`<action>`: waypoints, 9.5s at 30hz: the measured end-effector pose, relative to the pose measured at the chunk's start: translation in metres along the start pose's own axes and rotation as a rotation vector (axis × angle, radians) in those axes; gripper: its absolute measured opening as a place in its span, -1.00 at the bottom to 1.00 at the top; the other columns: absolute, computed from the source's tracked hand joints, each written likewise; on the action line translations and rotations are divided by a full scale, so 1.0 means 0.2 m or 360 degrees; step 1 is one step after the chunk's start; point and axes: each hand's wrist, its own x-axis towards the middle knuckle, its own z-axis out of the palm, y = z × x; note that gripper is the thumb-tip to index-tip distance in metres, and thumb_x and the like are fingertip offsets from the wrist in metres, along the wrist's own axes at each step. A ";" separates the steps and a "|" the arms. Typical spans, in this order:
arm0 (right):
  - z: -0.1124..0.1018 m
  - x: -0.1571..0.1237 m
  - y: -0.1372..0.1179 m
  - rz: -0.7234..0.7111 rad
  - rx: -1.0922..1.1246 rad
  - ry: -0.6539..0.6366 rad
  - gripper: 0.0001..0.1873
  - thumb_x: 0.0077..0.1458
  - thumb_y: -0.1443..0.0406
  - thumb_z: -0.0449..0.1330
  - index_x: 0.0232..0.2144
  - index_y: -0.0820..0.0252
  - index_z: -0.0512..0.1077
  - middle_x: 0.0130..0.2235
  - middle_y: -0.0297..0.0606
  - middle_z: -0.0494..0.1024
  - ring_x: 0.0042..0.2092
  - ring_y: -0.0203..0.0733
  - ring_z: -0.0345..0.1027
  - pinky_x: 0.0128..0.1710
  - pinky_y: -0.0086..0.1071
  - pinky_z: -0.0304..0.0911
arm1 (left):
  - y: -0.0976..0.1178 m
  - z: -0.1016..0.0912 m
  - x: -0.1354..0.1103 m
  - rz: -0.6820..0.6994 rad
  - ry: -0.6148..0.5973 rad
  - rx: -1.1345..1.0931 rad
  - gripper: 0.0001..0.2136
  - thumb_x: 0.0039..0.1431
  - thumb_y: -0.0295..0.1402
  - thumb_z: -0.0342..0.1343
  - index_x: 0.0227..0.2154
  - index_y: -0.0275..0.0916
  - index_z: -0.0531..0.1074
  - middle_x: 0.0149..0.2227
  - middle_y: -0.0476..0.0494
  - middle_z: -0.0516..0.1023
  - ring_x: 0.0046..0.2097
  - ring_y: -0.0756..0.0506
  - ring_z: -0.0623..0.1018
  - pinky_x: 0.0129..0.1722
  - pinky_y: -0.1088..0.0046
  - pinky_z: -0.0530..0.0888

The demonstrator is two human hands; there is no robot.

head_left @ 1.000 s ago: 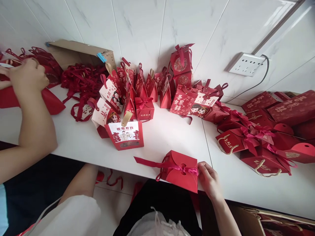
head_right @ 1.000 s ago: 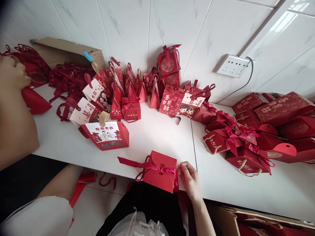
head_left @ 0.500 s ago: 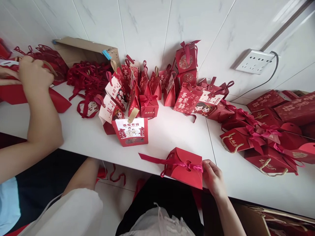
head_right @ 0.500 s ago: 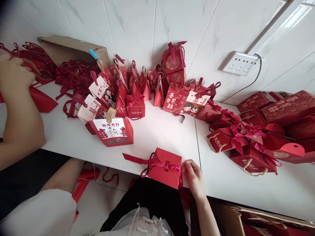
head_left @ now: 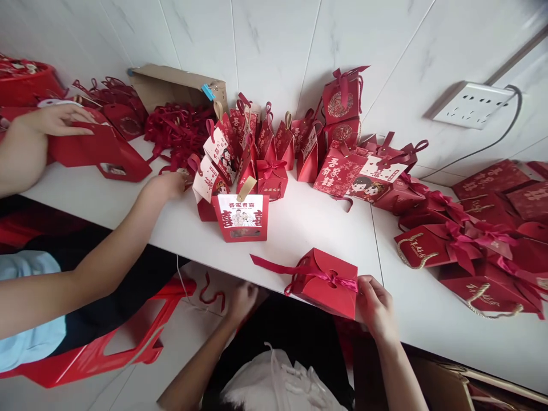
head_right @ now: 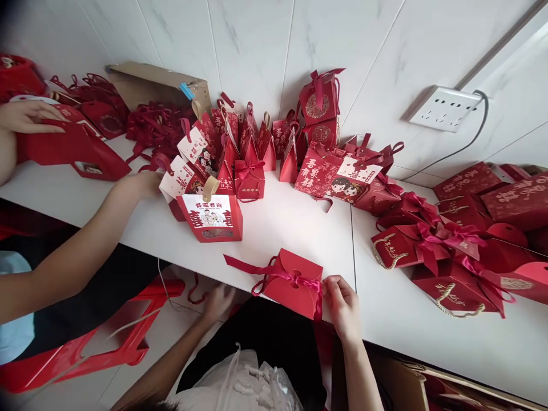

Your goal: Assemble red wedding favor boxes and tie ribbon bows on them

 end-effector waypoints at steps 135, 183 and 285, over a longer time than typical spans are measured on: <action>0.19 -0.17 -0.33 -0.0959 -0.0797 -0.0438 -0.76 0.24 0.33 0.00 -0.20 0.16 0.48 -0.25 -0.15 0.50 -0.19 -0.17 0.37 -0.17 -0.27 0.30 | 0.84 -0.29 0.00 0.0854 -0.0448 0.0509 -0.84 0.17 -0.42 -0.07 -0.25 -0.14 0.38 -0.34 0.00 0.55 -0.38 -0.02 0.49 -0.41 0.54 0.33; 0.23 -0.15 -0.34 -0.0944 -0.0964 -0.0293 -0.91 0.08 0.40 0.10 -0.38 0.16 0.39 -0.39 -0.30 0.53 -0.35 -0.21 0.40 -0.30 -0.37 0.29 | 1.06 -0.25 0.20 0.1536 -0.0748 0.0120 -0.85 0.20 -0.53 0.05 -0.28 -0.23 0.49 -0.27 -0.06 0.51 -0.22 0.01 0.50 -0.18 0.52 0.41; -0.04 -0.24 -0.37 -0.1983 -0.1831 -0.0165 -0.70 0.16 0.55 -0.01 -0.23 0.15 0.43 -0.19 -0.12 0.44 -0.20 -0.16 0.31 -0.26 -0.25 0.30 | 0.73 -0.06 0.05 0.1241 0.0358 -0.0176 -0.85 0.18 -0.40 0.08 -0.51 -0.19 0.36 -0.60 0.05 0.43 -0.52 0.03 0.40 -0.47 0.51 0.33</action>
